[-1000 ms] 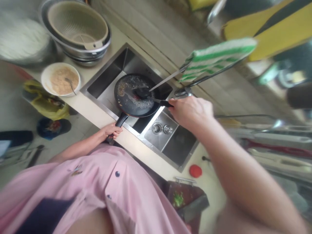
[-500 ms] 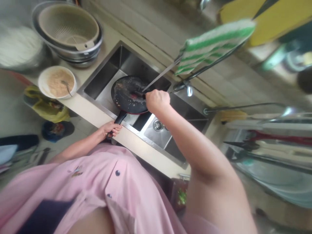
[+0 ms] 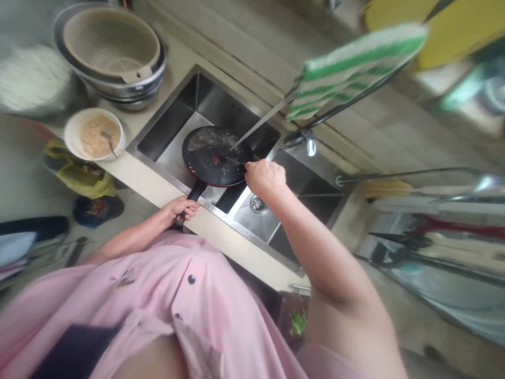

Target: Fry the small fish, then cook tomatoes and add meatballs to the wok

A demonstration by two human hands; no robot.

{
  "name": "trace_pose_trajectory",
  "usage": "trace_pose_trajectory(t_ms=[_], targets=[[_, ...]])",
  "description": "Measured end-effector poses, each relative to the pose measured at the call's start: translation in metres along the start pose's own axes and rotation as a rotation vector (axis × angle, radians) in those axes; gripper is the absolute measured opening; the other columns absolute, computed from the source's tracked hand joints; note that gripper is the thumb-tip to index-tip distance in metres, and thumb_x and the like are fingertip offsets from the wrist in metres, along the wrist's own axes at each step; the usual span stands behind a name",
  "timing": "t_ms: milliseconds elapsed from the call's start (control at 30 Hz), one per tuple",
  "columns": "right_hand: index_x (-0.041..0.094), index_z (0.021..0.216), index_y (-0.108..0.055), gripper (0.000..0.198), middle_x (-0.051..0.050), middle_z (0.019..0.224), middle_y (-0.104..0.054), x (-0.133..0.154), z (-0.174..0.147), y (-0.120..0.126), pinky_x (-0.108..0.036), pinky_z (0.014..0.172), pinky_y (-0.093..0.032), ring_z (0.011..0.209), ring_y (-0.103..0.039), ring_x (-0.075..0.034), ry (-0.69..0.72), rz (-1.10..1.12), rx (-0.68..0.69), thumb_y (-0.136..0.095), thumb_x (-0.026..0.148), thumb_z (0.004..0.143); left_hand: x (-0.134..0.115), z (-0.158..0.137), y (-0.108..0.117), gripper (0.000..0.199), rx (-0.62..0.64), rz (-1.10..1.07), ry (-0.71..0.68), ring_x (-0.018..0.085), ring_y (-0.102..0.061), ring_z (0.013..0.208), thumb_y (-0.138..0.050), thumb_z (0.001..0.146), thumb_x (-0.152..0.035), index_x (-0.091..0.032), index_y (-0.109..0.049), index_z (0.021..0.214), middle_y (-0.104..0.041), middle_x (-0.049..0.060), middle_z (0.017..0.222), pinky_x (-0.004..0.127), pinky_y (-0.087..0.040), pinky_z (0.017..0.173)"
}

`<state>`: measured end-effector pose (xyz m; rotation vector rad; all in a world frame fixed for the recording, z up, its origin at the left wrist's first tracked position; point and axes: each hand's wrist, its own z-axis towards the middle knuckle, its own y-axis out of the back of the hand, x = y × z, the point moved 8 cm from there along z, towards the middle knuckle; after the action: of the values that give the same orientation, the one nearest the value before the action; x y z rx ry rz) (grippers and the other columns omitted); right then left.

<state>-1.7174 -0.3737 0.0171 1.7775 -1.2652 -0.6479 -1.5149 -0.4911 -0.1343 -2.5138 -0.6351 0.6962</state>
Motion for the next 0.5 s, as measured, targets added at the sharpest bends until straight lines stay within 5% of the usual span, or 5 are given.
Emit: trace_pose_trajectory(t_ms=[100,200,400,500], targets=[[0.021,0.096,-0.066,0.017,-0.009,0.080,-0.062,-0.047,-0.009,-0.025,-0.038,0.070,-0.049,0.075,-0.058,-0.020,-0.096,0.306,0.018,-0.062,0.035,0.088,-0.001,-0.001,-0.002,0.042,-0.012,0.007,-0.004,-0.001,-0.024,0.037,-0.068,0.077,-0.009,-0.020,-0.032,0.058,-0.028,-0.011,0.047,0.012,-0.024,0.037],[0.020,0.095,-0.057,0.035,0.000,0.061,-0.047,-0.084,-0.034,-0.069,-0.023,0.043,-0.031,0.045,-0.031,-0.009,-0.147,0.625,0.125,-0.039,0.049,0.095,0.000,-0.002,-0.003,0.042,-0.022,0.005,-0.009,-0.001,-0.024,0.037,-0.068,0.077,-0.009,-0.020,-0.032,0.056,-0.028,-0.011,0.046,0.012,-0.024,0.037],[0.019,0.096,-0.054,0.035,0.011,0.057,-0.023,-0.082,-0.057,-0.155,-0.013,0.036,-0.010,0.045,-0.003,-0.003,-0.178,1.651,0.371,-0.059,0.053,0.086,-0.002,-0.004,-0.002,0.043,-0.041,0.025,-0.011,-0.001,-0.023,0.037,-0.068,0.077,-0.010,-0.020,-0.032,0.055,-0.028,-0.011,0.044,0.012,-0.023,0.036],[0.020,0.099,-0.057,0.032,0.011,0.057,-0.025,-0.081,-0.055,-0.165,-0.012,0.035,-0.011,0.044,-0.004,-0.003,-0.180,1.784,0.386,-0.062,0.049,0.087,-0.003,-0.003,-0.002,0.045,-0.036,0.045,-0.001,-0.001,-0.023,0.037,-0.071,0.075,-0.011,-0.020,-0.031,0.056,-0.028,-0.011,0.046,0.011,-0.024,0.036]])
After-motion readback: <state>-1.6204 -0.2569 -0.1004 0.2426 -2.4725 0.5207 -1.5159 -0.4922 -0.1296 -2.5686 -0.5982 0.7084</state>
